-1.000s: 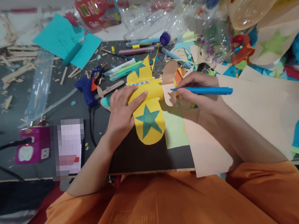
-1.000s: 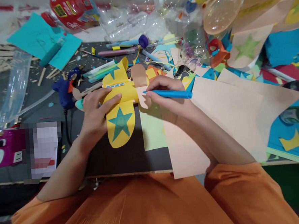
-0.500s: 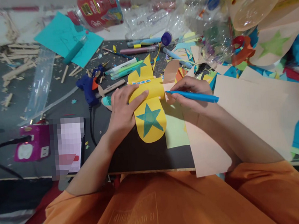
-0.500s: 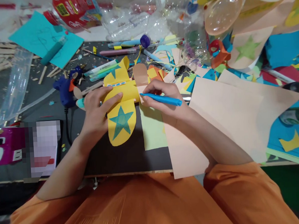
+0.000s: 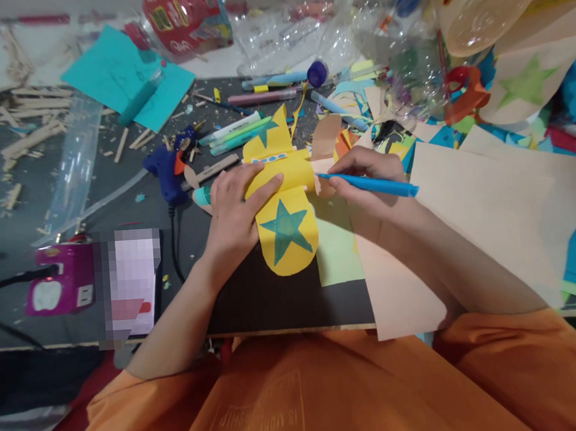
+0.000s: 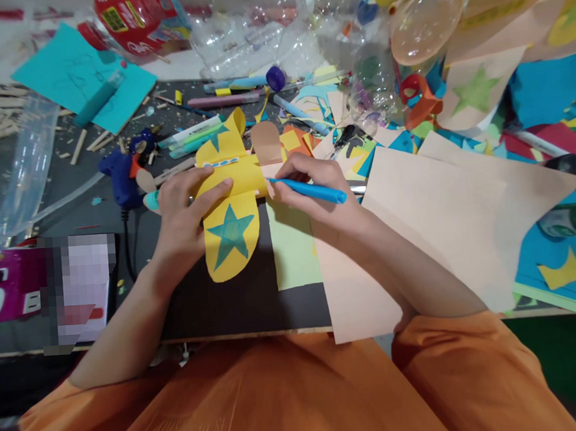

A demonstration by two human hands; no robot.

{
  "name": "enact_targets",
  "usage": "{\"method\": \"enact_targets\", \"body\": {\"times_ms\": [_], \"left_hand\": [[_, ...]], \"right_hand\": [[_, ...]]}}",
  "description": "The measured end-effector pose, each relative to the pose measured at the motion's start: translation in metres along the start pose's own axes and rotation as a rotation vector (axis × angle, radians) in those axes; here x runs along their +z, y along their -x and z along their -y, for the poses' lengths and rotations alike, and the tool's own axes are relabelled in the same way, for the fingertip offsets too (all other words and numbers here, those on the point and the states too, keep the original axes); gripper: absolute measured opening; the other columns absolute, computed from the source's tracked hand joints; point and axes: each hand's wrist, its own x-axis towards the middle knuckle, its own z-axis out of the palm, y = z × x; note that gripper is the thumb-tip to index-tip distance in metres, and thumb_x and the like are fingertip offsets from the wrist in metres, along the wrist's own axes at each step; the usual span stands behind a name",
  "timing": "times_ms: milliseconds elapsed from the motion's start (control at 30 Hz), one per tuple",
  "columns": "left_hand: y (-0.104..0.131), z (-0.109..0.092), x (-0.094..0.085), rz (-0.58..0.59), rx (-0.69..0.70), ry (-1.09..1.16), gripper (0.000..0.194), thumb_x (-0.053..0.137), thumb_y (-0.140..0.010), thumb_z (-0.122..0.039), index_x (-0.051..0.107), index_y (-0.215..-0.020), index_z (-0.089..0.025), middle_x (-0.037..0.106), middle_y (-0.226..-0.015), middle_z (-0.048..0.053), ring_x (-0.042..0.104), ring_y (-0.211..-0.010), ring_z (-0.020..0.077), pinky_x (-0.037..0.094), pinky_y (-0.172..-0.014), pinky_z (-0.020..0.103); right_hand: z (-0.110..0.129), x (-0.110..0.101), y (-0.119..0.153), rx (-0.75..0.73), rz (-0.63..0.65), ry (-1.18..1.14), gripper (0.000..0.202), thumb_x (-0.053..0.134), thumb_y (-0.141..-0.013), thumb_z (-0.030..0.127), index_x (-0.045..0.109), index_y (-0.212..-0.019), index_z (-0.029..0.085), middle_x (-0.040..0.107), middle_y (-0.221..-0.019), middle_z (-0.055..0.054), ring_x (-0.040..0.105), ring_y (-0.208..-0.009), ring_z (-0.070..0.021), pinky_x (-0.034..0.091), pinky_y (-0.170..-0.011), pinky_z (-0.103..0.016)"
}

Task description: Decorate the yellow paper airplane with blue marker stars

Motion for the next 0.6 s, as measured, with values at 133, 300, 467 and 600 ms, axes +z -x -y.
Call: {"method": "enact_targets", "body": {"times_ms": [133,300,467,600], "left_hand": [[0.000,0.001,0.000,0.015,-0.001,0.008,0.037,0.054,-0.102,-0.047,0.062,-0.137,-0.037,0.062,-0.143,0.008,0.055,-0.136,0.0306,0.040,-0.116,0.052],[-0.002,-0.003,0.000,0.036,-0.070,0.006,0.035,0.052,-0.102,-0.048,0.063,-0.134,-0.039,0.064,-0.142,0.007,0.055,-0.136,0.0310,0.040,-0.117,0.052],[-0.002,-0.002,0.001,0.023,-0.069,0.028,0.035,0.054,-0.100,-0.046,0.064,-0.133,-0.039,0.064,-0.141,0.006,0.056,-0.135,0.0310,0.041,-0.116,0.052],[-0.002,-0.002,0.000,0.039,-0.077,0.032,0.035,0.054,-0.101,-0.045,0.065,-0.133,-0.039,0.063,-0.142,0.007,0.056,-0.135,0.0311,0.039,-0.117,0.052]], "right_hand": [[0.003,-0.002,-0.001,-0.005,-0.018,-0.025,0.025,0.072,-0.091,0.039,0.062,-0.073,0.026,0.066,-0.067,0.001,0.055,-0.052,-0.0127,0.048,-0.055,-0.031],[-0.001,0.001,-0.001,-0.025,-0.089,-0.056,0.023,0.072,-0.089,0.037,0.060,-0.072,0.027,0.064,-0.062,0.003,0.052,-0.049,-0.0124,0.043,-0.049,-0.031],[-0.007,-0.001,0.001,0.059,-0.087,-0.010,0.028,0.072,-0.089,0.042,0.057,-0.071,0.027,0.061,-0.063,0.001,0.056,-0.056,-0.0159,0.043,-0.051,-0.033],[-0.006,-0.002,-0.001,0.048,-0.105,0.020,0.032,0.073,-0.087,0.043,0.054,-0.068,0.028,0.059,-0.062,0.001,0.054,-0.055,-0.0157,0.043,-0.050,-0.033]]}}
